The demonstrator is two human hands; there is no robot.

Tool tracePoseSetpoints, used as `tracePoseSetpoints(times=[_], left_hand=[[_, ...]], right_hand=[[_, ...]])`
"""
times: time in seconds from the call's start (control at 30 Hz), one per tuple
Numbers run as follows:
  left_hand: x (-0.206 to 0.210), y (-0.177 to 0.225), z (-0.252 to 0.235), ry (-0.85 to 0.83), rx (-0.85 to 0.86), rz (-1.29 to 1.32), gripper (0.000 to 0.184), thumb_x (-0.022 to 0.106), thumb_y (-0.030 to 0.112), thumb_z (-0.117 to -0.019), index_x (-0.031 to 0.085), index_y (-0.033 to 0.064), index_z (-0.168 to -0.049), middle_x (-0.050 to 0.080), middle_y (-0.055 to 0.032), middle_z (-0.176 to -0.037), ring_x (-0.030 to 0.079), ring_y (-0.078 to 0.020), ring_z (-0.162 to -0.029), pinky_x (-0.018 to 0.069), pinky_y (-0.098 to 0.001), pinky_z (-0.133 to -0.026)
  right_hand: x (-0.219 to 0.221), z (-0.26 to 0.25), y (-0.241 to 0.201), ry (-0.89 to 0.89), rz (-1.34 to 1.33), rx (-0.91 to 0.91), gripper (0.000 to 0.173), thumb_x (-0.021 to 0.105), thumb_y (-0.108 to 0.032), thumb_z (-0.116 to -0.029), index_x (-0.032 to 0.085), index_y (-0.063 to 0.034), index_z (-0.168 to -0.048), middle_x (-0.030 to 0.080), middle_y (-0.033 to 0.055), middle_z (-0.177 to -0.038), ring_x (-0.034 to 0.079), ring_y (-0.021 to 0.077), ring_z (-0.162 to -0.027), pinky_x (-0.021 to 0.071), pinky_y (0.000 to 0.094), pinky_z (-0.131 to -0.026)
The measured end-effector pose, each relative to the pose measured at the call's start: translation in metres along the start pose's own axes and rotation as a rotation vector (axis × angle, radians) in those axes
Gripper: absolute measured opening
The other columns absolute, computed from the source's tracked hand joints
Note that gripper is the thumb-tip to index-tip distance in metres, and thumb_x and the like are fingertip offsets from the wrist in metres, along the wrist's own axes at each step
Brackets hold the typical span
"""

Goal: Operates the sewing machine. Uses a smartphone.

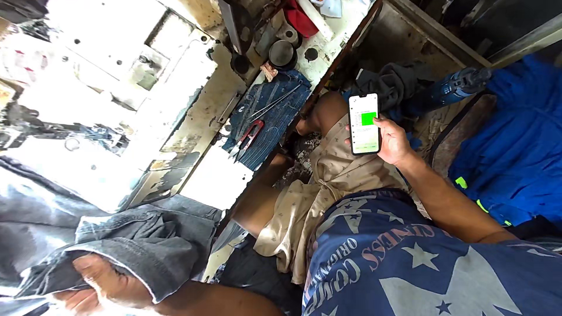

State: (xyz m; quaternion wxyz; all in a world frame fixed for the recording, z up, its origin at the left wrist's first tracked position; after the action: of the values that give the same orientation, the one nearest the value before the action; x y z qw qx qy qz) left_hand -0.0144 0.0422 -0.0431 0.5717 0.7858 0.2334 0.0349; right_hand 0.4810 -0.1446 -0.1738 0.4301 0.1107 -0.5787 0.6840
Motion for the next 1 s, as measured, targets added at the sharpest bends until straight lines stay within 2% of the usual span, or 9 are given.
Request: tracePoseSetpoints(times=[0.13,0.4,0.87,1.0], left_hand=[[-0.003,-0.003,-0.001,0.002,-0.003,-0.03,0.052,0.049,0.009,-0.1072,0.029,-0.0176,-0.147,0.055,-0.0191,-0.139,0.058,-0.0085,-0.128,0.0467,-0.0238,-0.11],[-0.003,-0.006,-0.002,-0.021,0.029,0.023,0.054,0.049,0.007,-0.1068,0.026,-0.0186,-0.148,0.054,-0.0221,-0.142,0.057,-0.0119,-0.13,0.0458,-0.0268,-0.112],[0.001,0.0,0.0,-0.025,0.028,0.072,0.053,0.051,0.007,-0.106,0.027,-0.0179,-0.146,0.056,-0.0177,-0.136,0.058,-0.0099,-0.127,0.0463,-0.0267,-0.111],[-0.001,-0.005,-0.003,-0.026,0.046,0.061,0.053,0.051,0.008,-0.1061,0.028,-0.0195,-0.146,0.056,-0.0199,-0.138,0.058,-0.0116,-0.128,0.046,-0.0273,-0.112]], right_hand=[[0.0,0.001,0.0,-0.005,0.003,0.005,0.045,0.025,-0.027,-0.1102,0.041,-0.0069,-0.147,0.06,0.028,-0.134,0.063,0.0453,-0.119,0.0546,0.0624,-0.097],[-0.001,0.004,0.0,-0.013,0.001,0.014,0.044,0.027,-0.026,-0.1085,0.042,-0.0063,-0.145,0.06,0.0281,-0.135,0.064,0.0456,-0.118,0.0555,0.0611,-0.096],[0.005,0.002,-0.002,-0.056,0.033,-0.005,0.044,0.034,-0.013,-0.103,0.043,-0.0029,-0.145,0.057,0.0298,-0.137,0.061,0.0475,-0.121,0.0528,0.0649,-0.099],[0.01,0.01,-0.003,-0.023,0.1,0.037,0.045,0.033,-0.015,-0.1038,0.045,-0.01,-0.147,0.058,0.0232,-0.139,0.063,0.0414,-0.121,0.0539,0.061,-0.098]])
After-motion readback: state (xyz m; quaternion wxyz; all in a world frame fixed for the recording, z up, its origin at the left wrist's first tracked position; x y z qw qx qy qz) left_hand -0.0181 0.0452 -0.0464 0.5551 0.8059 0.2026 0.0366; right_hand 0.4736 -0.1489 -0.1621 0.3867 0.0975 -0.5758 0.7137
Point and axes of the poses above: each hand's wrist, its own z-axis away from the middle knuckle, its own x-axis out of the palm, y = z × x, the point moved 4 cm from there along -z, towards the middle knuckle
